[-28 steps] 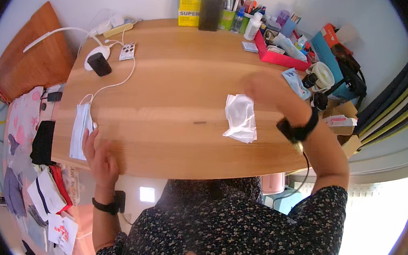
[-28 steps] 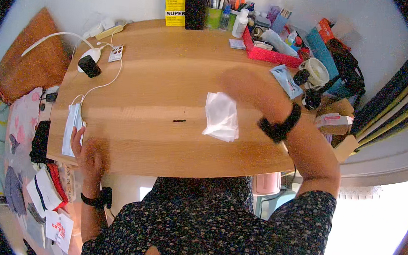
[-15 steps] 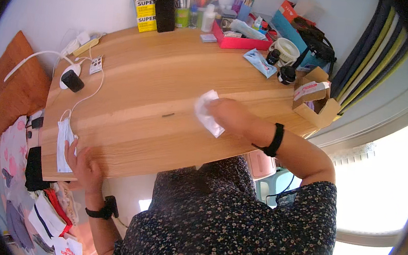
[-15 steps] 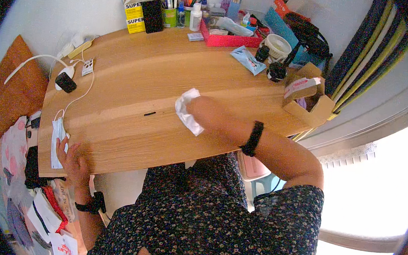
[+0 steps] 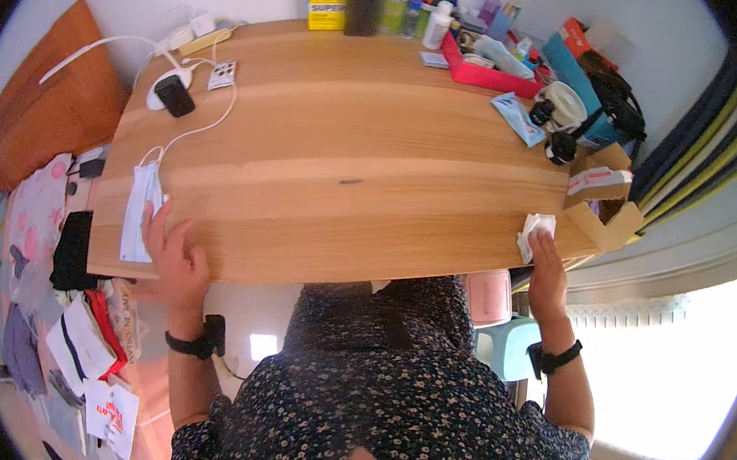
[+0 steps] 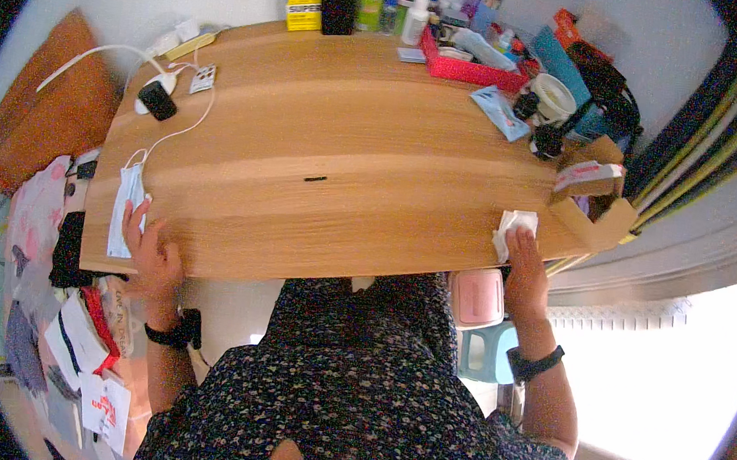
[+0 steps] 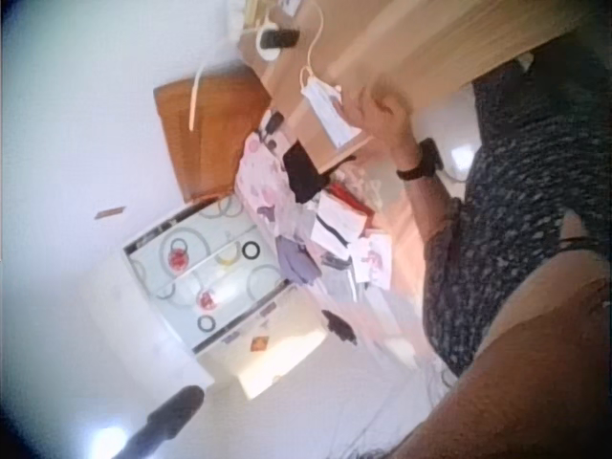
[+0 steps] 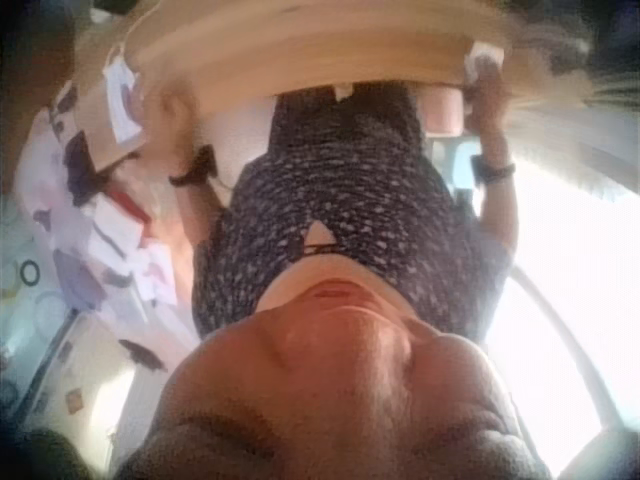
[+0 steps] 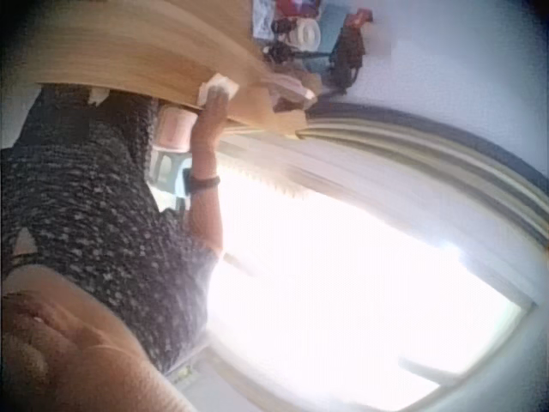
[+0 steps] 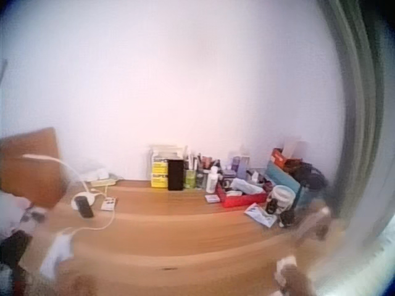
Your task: The person picks up and discards items from a desk, wipes the desk surface with a cloth, and adjusts a desk lamp.
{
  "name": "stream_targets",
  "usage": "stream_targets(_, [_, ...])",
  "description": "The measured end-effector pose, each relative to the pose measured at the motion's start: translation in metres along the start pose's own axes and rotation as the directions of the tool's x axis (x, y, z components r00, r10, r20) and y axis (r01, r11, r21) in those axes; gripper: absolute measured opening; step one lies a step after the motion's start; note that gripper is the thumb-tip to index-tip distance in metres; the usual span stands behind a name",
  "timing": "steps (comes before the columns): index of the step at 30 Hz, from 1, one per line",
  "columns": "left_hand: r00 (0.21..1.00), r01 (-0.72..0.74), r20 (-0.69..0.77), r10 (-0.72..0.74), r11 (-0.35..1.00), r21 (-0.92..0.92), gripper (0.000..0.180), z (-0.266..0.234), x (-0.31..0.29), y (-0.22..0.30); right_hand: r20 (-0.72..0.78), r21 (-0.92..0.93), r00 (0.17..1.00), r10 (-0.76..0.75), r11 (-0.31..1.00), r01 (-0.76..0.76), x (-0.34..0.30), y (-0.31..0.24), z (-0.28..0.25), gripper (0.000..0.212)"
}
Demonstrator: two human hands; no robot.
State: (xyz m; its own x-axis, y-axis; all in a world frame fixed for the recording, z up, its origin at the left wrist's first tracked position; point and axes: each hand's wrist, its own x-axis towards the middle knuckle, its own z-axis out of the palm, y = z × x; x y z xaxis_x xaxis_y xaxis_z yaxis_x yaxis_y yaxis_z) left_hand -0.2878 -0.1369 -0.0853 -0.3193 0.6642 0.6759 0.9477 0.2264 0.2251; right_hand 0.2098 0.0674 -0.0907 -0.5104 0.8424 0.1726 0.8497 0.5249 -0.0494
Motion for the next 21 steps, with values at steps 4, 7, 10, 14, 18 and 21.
stream_targets(4, [0.999,-0.014,-0.029,0.014,1.000,-0.018,0.031,0.003,-0.002,-0.003,0.055,0.055,0.977,-0.205,0.978,0.202,0.011,-0.068,0.007,0.059])
stream_targets(7, [0.999,0.004,-0.032,-0.005,1.000,-0.027,0.032,0.004,-0.001,-0.003,0.113,0.116,0.915,-0.386,0.920,0.374,0.032,-0.114,0.008,0.057])
stream_targets(10, [0.999,0.025,-0.044,-0.028,0.998,-0.057,0.031,0.008,-0.001,-0.005,0.054,0.237,0.858,-0.510,0.842,0.486,0.053,-0.145,0.006,0.051])
stream_targets(14, [0.996,0.029,-0.080,-0.034,0.998,-0.060,0.029,0.013,-0.002,-0.010,-0.018,0.436,0.784,-0.620,0.701,0.565,0.085,-0.153,0.018,0.036])
stream_targets(18, [0.994,0.045,-0.101,-0.046,0.999,-0.018,0.028,-0.011,-0.004,-0.026,-0.110,0.643,0.870,-0.481,0.633,0.431,0.114,-0.121,0.001,0.027])
stream_targets(21, [0.985,0.120,-0.131,-0.112,0.991,0.057,0.031,-0.024,-0.010,-0.055,-0.026,0.361,0.963,-0.267,0.896,0.258,0.124,-0.056,-0.014,0.027])
